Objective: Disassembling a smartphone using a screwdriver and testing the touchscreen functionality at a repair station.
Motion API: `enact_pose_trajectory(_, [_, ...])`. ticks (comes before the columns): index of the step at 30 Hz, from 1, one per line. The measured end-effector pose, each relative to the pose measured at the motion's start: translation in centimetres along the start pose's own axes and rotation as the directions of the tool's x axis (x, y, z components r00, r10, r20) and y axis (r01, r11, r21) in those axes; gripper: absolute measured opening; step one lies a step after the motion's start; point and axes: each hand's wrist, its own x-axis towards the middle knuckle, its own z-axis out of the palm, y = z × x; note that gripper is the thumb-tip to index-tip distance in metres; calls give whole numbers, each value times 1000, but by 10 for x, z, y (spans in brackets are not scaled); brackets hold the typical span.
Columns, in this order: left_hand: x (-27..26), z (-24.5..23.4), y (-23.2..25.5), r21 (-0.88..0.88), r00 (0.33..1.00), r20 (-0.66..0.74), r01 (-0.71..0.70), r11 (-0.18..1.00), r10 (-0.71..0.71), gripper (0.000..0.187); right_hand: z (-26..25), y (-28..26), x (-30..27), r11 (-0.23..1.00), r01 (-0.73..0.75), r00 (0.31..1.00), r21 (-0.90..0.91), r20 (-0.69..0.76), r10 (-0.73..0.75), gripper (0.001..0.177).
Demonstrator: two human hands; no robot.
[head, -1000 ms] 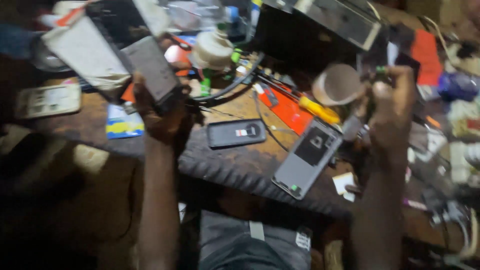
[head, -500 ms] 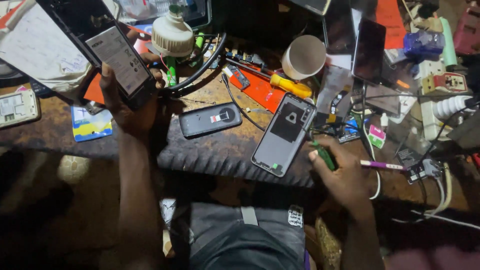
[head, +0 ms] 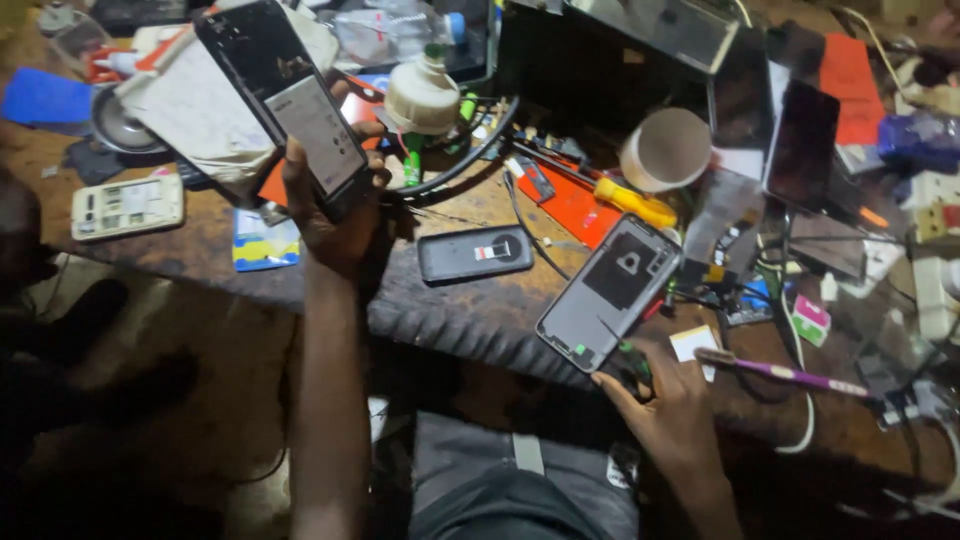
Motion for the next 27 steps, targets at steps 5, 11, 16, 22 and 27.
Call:
enact_pose_trajectory(5, [13,-33,-2,-250,1000,0,-28,968,29,87,10,-5,10,992,-121,991,22,-56,123,43])
enact_pose_trajectory(11, [23,-63,-4,-389,991,115,-23,921,73,88,-2,-22,51,999,-29,998,46,-49,31,24])
enact_pose_trajectory(16, [18,-52,5,-287,990,118,-37,957,74,90,5,-63,124,969,121,953,216,249,-175,40])
enact_pose_trajectory(22, [15,-47,9,-324,992,124,18,946,24,94,42,-102,191,989,144,788,11,604,-122,77])
enact_pose_trajectory(27, [15,-42,10,-375,976,215,124,919,-44,95,46,-108,202,991,126,777,54,616,-133,77])
